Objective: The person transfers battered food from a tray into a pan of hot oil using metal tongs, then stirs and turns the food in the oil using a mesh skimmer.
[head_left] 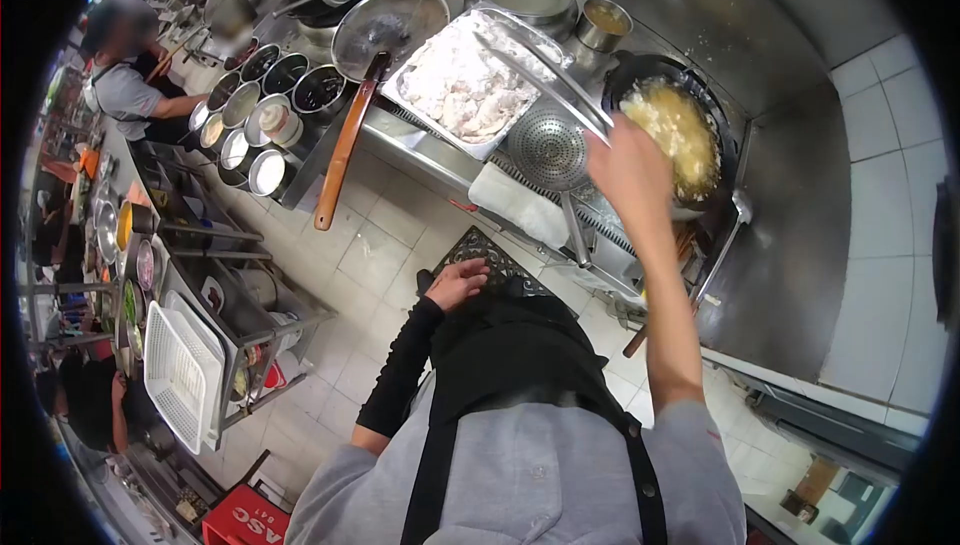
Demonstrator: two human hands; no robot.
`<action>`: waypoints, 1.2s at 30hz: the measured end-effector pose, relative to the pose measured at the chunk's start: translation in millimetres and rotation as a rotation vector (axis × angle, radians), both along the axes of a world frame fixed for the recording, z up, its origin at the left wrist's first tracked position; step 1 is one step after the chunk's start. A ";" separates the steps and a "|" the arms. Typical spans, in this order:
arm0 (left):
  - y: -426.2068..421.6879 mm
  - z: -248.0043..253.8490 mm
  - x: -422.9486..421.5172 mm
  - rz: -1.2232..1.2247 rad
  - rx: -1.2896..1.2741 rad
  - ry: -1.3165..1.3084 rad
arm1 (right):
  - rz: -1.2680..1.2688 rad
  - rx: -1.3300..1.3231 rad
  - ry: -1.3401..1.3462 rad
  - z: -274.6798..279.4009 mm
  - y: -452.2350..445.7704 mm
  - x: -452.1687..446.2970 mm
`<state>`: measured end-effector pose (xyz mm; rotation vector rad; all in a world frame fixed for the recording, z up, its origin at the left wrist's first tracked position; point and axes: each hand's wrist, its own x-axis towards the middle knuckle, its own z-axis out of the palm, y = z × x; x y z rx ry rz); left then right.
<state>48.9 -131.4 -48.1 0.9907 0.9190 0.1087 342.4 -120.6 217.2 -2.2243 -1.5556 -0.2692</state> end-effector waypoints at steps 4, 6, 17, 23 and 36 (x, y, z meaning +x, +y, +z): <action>6.3 3.7 1.5 -0.034 -0.005 -0.008 | -0.020 -0.196 0.017 -8.3 47.0 -0.4; -3.1 1.4 -0.8 0.006 -0.019 -0.033 | -0.066 -0.173 0.037 2.4 29.9 -3.2; 9.4 -11.8 6.8 0.028 -0.100 -0.007 | -0.467 -0.151 0.048 32.2 -134.3 37.3; 12.1 -1.2 26.1 -0.026 -0.097 0.003 | -0.701 -0.441 0.009 -6.7 -203.1 93.1; -11.1 10.4 43.3 -0.099 -0.084 0.008 | -0.552 -0.186 0.008 0.1 -190.4 56.7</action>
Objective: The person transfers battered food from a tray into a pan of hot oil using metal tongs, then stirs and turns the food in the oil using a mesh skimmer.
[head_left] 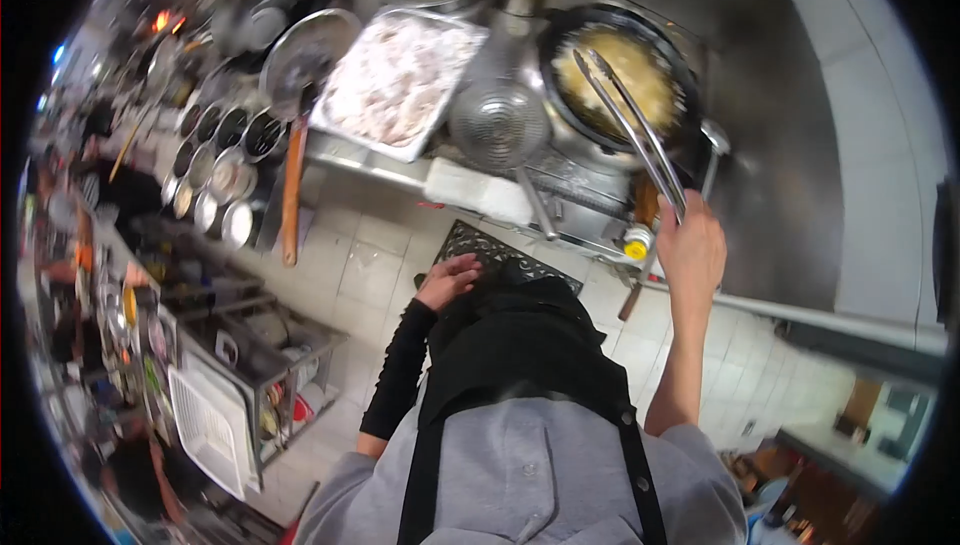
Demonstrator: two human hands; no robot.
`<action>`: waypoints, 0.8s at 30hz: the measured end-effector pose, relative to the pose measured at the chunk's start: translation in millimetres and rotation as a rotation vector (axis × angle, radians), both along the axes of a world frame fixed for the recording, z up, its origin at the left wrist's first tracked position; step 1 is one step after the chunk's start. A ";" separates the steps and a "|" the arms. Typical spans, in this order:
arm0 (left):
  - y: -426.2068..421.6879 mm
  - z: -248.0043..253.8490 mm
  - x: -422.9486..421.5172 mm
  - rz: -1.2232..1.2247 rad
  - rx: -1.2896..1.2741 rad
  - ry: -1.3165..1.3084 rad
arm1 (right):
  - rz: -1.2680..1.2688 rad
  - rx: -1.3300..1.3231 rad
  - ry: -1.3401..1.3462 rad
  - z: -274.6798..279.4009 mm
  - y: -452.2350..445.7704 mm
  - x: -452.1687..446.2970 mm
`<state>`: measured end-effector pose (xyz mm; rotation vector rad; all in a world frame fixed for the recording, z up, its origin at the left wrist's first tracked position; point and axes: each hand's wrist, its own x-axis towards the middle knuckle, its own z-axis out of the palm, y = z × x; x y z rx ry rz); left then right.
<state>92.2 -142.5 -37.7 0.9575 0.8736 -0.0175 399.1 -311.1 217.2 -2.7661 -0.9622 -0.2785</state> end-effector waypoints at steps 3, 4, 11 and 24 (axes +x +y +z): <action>-4.6 -0.5 -8.6 0.023 0.027 0.001 | 0.203 0.036 0.078 9.2 24.2 -39.1; -6.1 -2.1 -10.9 0.018 0.035 -0.005 | 0.278 0.037 0.086 9.8 33.6 -49.5; -4.5 8.1 -32.2 0.143 0.053 0.002 | 0.567 -0.025 0.044 21.7 93.3 -94.5; 15.4 -4.5 -52.6 0.162 0.046 -0.087 | 0.681 -0.087 -0.083 -21.6 215.8 -126.1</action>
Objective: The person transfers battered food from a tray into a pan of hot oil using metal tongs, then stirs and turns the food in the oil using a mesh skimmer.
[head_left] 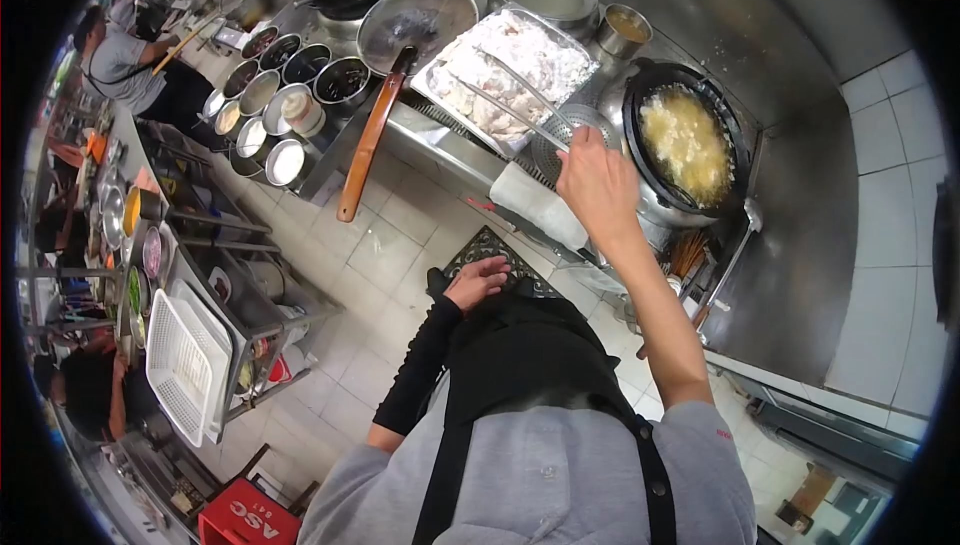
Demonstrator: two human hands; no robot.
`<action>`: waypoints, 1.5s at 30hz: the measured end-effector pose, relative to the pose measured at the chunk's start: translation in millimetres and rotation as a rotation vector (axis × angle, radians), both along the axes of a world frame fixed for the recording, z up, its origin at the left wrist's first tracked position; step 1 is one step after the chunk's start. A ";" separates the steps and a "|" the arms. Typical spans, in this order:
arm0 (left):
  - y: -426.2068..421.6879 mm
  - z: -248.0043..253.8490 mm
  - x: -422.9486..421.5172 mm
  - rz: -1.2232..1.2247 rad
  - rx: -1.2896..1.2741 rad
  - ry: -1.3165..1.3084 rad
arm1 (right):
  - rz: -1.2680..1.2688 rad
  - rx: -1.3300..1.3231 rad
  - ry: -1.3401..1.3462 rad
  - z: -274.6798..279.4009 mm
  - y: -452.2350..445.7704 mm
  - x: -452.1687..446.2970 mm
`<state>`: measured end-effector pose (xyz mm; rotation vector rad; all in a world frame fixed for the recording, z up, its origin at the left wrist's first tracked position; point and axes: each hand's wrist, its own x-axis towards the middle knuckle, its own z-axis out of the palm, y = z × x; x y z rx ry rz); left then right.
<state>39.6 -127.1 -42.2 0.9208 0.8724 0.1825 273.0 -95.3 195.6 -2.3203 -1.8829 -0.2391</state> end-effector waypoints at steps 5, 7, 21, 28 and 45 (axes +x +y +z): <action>6.2 -2.8 -13.2 0.053 -0.020 -0.015 | -0.050 -0.020 0.005 5.9 -14.6 6.7; 10.1 -6.5 -18.4 0.070 -0.028 -0.023 | -0.079 -0.005 0.041 9.4 -22.9 7.6; 21.3 -6.7 5.5 -0.034 -0.082 0.009 | -0.588 0.165 0.152 34.5 -150.9 87.7; 7.4 0.6 22.3 -0.106 -0.073 0.065 | -0.892 -0.010 -0.057 -5.5 -220.8 199.5; -3.2 4.7 27.6 -0.140 -0.057 0.085 | -0.854 0.099 0.170 22.5 -209.5 143.7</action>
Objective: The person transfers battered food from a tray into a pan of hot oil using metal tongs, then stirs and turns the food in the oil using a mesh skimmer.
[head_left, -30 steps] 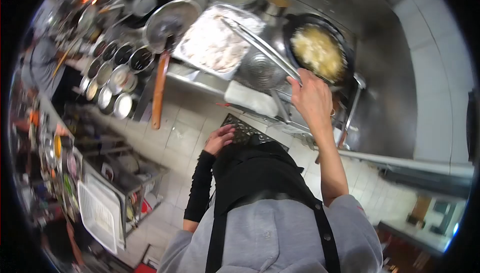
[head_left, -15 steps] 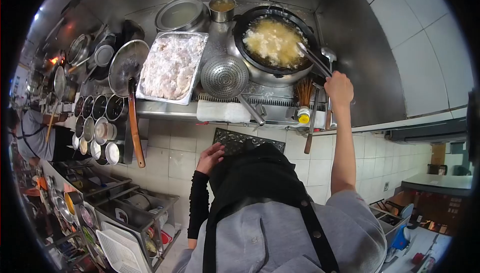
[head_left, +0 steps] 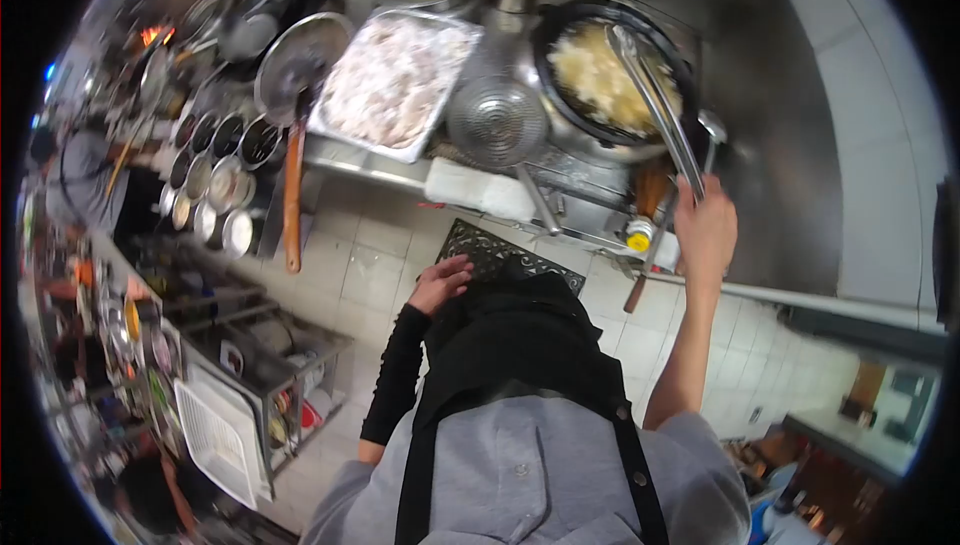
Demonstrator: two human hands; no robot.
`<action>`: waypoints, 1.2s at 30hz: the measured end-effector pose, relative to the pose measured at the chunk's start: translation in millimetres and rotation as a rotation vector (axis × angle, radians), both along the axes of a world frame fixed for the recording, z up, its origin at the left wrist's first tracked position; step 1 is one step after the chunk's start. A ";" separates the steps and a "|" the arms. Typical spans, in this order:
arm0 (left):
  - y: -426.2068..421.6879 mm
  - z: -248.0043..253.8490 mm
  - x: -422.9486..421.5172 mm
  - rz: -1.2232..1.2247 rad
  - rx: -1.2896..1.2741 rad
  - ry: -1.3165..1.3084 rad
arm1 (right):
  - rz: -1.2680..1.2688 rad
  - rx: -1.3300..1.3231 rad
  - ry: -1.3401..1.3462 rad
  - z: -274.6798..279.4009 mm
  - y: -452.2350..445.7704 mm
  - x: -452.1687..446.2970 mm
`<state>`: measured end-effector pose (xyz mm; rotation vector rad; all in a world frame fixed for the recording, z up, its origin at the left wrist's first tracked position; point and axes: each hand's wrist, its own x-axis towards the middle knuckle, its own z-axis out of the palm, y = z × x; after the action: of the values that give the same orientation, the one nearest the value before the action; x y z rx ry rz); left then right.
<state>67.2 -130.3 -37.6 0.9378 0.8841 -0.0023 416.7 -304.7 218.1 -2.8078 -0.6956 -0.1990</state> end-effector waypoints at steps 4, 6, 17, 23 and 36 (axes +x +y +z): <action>11.5 19.5 1.3 0.024 0.035 0.003 | 0.246 0.085 0.014 5.5 26.1 -60.7; 20.4 16.3 -1.2 0.029 0.076 -0.028 | 0.325 0.100 0.049 6.4 40.6 -80.9; 39.3 -1.3 -27.6 0.125 0.046 -0.107 | 0.652 -0.142 -0.036 12.7 132.9 -123.9; 29.4 -4.4 -21.2 0.055 0.035 -0.126 | 0.698 -0.128 -0.106 -24.2 161.8 -120.3; 39.3 -4.7 -27.3 0.183 0.037 -0.117 | 0.614 -0.041 -0.102 -8.7 139.5 -108.6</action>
<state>39.9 -91.0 -42.3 0.8798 0.8609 0.2249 308.1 -165.2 209.5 -2.4828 -1.5462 -0.2120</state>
